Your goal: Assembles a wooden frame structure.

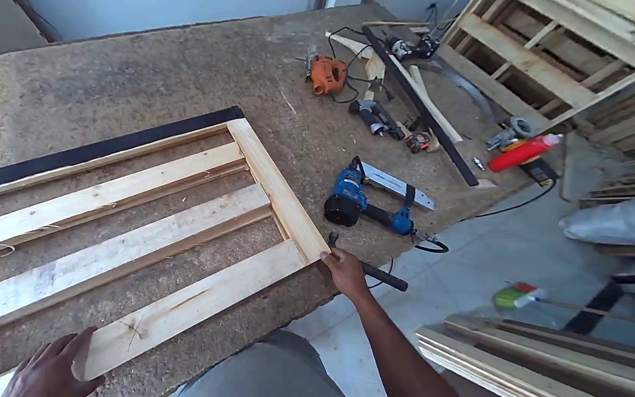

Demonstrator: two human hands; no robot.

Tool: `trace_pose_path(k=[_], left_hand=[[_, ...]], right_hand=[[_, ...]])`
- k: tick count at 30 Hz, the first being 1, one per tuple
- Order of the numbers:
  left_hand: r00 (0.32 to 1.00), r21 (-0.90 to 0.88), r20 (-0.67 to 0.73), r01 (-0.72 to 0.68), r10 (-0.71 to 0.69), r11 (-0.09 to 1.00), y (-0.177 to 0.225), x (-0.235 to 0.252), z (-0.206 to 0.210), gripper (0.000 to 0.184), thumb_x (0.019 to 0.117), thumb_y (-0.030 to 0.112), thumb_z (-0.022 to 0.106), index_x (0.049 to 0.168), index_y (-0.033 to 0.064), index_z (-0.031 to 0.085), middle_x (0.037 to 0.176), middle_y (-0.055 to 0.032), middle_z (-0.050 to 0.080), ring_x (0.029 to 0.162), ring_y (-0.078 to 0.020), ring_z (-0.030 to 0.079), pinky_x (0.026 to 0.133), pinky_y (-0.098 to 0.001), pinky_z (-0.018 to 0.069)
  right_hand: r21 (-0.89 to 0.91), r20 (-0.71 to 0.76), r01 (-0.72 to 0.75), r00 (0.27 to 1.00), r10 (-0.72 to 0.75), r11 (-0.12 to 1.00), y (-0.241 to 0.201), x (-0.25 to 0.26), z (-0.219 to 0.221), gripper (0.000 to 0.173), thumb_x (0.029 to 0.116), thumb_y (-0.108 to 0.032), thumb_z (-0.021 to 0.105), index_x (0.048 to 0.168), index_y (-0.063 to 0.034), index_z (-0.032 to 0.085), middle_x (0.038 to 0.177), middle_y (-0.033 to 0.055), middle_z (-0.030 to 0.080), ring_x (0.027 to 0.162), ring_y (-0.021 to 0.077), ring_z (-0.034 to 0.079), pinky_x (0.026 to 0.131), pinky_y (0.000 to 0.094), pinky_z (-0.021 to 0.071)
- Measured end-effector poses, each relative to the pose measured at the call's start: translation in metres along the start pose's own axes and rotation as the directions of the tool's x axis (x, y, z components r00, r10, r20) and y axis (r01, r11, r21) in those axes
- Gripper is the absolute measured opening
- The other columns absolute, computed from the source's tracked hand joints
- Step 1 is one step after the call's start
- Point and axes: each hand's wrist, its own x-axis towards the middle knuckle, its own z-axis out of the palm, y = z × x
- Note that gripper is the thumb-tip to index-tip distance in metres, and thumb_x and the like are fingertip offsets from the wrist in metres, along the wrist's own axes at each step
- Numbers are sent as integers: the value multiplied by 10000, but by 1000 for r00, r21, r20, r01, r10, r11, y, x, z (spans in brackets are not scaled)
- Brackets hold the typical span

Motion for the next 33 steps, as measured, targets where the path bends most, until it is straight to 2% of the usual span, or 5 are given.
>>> trace_pose_path(k=[6, 16, 25, 30, 33], left_hand=[[999, -16, 45, 17, -16, 1000, -5, 7, -3, 1109, 636, 558, 921, 1555, 165, 441, 1472, -240, 516, 1360, -467, 483, 1121, -661, 373], [1000, 15, -15, 23, -23, 1000, -12, 23, 28, 1121, 607, 530, 934, 1555, 196, 438, 1465, -204, 527, 1364, -427, 488, 1138, -626, 374], [999, 19, -33, 0, 1, 1000, -17, 21, 31, 1098, 624, 520, 920, 1554, 185, 442, 1456, -216, 531, 1363, -443, 484, 1142, -631, 363], [999, 42, -45, -2, 3, 999, -18, 23, 32, 1102, 616, 530, 916, 1551, 189, 444, 1442, -205, 546, 1353, -430, 498, 1134, -625, 373], [993, 84, -116, -6, 16, 996, -28, 30, 47, 1109, 568, 561, 921, 1530, 234, 477, 1408, -163, 582, 1314, -402, 538, 1105, -606, 415]], right_hand=[[-107, 29, 28, 999, -25, 994, -7, 5, 1, 360, 1012, -360, 650, 1326, -193, 708, 1171, 68, 748, 1095, 225, 701, 987, 535, 538], [-115, 16, -59, 998, 61, 992, -4, 22, -1, 266, 948, -354, 734, 1072, -127, 797, 971, 87, 757, 931, 253, 709, 856, 553, 554], [28, 62, -112, 992, 110, 993, 8, 30, 2, 239, 893, -310, 802, 1015, -104, 802, 946, 95, 762, 900, 241, 724, 854, 530, 580], [307, 37, -189, 982, 187, 933, 17, 30, 6, 272, 876, -216, 834, 1000, 8, 742, 926, 146, 744, 859, 256, 734, 838, 471, 624], [275, 66, -194, 981, 182, 942, 16, 34, 1, 264, 886, -199, 822, 1001, 21, 731, 918, 154, 738, 843, 259, 729, 832, 467, 619]])
